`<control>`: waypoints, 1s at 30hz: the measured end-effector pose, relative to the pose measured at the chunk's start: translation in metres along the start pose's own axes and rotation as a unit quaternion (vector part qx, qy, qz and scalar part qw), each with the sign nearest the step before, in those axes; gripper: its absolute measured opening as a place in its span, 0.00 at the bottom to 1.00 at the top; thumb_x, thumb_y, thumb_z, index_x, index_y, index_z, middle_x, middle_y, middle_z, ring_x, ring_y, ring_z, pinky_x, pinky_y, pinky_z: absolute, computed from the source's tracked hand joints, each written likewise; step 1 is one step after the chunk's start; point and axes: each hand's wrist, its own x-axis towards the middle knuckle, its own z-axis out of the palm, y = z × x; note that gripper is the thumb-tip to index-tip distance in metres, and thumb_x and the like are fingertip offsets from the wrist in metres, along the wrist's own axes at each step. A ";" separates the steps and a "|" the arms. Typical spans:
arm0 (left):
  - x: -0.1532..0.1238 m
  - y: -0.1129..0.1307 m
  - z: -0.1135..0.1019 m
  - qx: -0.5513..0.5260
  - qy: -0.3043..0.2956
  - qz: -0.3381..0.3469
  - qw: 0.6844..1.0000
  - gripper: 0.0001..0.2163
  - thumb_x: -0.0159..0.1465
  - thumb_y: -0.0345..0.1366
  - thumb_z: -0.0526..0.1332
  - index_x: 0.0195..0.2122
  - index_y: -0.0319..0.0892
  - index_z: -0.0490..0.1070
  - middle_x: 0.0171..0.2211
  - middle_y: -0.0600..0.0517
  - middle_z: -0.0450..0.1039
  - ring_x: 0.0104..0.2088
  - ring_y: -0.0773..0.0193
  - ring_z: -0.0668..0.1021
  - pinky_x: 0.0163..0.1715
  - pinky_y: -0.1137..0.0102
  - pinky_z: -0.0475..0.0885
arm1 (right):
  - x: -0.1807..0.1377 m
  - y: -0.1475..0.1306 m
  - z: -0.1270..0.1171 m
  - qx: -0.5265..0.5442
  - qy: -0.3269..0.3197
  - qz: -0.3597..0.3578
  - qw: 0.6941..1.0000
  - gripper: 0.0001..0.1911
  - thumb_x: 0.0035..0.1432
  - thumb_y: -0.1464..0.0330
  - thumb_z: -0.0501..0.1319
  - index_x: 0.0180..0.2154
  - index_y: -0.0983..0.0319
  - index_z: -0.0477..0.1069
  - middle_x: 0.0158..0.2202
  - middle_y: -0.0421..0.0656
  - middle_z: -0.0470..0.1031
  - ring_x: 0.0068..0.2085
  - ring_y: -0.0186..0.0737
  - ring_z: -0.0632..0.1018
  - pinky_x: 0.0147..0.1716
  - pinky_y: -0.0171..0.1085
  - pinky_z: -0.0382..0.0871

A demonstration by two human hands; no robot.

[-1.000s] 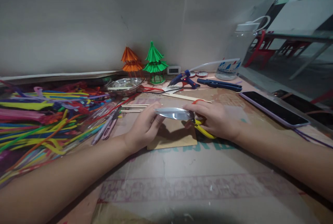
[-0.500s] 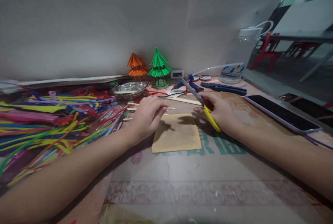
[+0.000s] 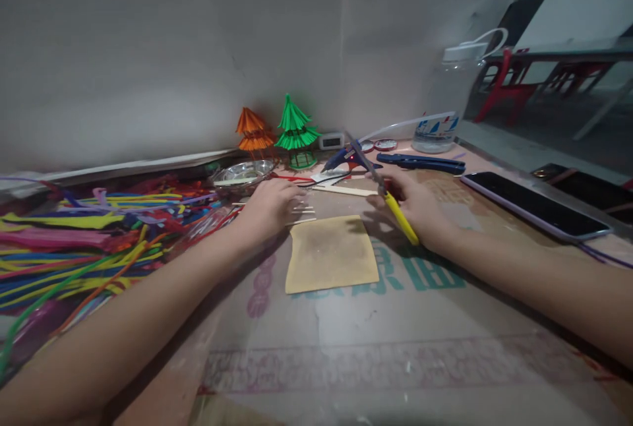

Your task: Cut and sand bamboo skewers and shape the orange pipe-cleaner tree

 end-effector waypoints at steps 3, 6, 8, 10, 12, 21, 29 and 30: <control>0.025 0.007 0.006 0.019 -0.044 0.037 0.998 0.11 0.66 0.30 0.59 0.47 0.40 0.77 0.46 0.44 0.80 0.48 0.54 0.78 0.48 0.61 0.72 | 0.003 -0.001 0.000 0.066 0.037 0.022 0.997 0.23 0.55 0.53 0.66 0.48 0.58 0.72 0.34 0.41 0.73 0.33 0.41 0.74 0.35 0.42 0.72; 0.053 0.021 0.017 0.022 -0.064 0.056 0.996 0.13 0.65 0.27 0.58 0.48 0.40 0.77 0.48 0.44 0.79 0.50 0.54 0.77 0.49 0.63 0.72 | 0.004 -0.003 -0.001 0.124 0.065 0.035 0.990 0.22 0.56 0.52 0.65 0.47 0.58 0.71 0.32 0.39 0.70 0.27 0.35 0.70 0.32 0.40 0.72; 0.068 0.034 0.023 0.024 -0.074 0.065 0.995 0.12 0.67 0.29 0.57 0.45 0.41 0.78 0.46 0.44 0.79 0.49 0.54 0.78 0.48 0.63 0.72 | 0.005 -0.004 -0.002 0.145 0.076 0.054 0.985 0.23 0.58 0.51 0.64 0.47 0.58 0.70 0.30 0.38 0.69 0.25 0.34 0.68 0.30 0.39 0.72; 0.078 0.048 0.026 0.029 -0.092 0.071 0.993 0.11 0.67 0.31 0.56 0.39 0.41 0.79 0.40 0.44 0.79 0.44 0.54 0.78 0.44 0.63 0.73 | 0.005 -0.004 -0.002 0.150 0.078 0.068 0.983 0.24 0.57 0.50 0.64 0.48 0.58 0.69 0.28 0.37 0.68 0.24 0.34 0.69 0.30 0.39 0.72; 0.084 0.057 0.028 0.037 -0.107 0.066 0.991 0.11 0.67 0.32 0.56 0.35 0.40 0.79 0.36 0.44 0.78 0.38 0.55 0.79 0.40 0.64 0.72 | 0.006 -0.004 -0.003 0.156 0.076 0.070 0.982 0.24 0.57 0.49 0.65 0.48 0.58 0.69 0.26 0.37 0.68 0.24 0.35 0.70 0.30 0.40 0.73; 0.085 0.058 0.033 0.064 -0.124 0.023 0.990 0.11 0.67 0.31 0.55 0.45 0.40 0.76 0.40 0.43 0.79 0.41 0.54 0.79 0.44 0.64 0.71 | 0.007 0.005 0.003 0.125 0.035 0.015 0.991 0.22 0.55 0.55 0.66 0.49 0.58 0.71 0.39 0.43 0.76 0.38 0.42 0.76 0.40 0.42 0.73; 0.070 0.052 -0.005 0.058 -0.071 -0.081 0.992 0.10 0.70 0.36 0.54 0.45 0.41 0.74 0.34 0.45 0.81 0.31 0.56 0.80 0.33 0.67 0.68 | 0.005 0.006 0.003 0.116 0.029 0.038 0.992 0.22 0.54 0.57 0.66 0.49 0.59 0.71 0.34 0.40 0.73 0.32 0.38 0.72 0.31 0.37 0.69; 0.067 0.050 -0.011 0.035 -0.054 -0.097 0.993 0.12 0.71 0.40 0.54 0.42 0.42 0.75 0.32 0.46 0.80 0.30 0.57 0.79 0.32 0.68 0.68 | 0.005 0.006 0.002 0.112 0.025 0.043 0.992 0.22 0.55 0.57 0.65 0.49 0.58 0.71 0.34 0.40 0.72 0.32 0.38 0.71 0.30 0.36 0.68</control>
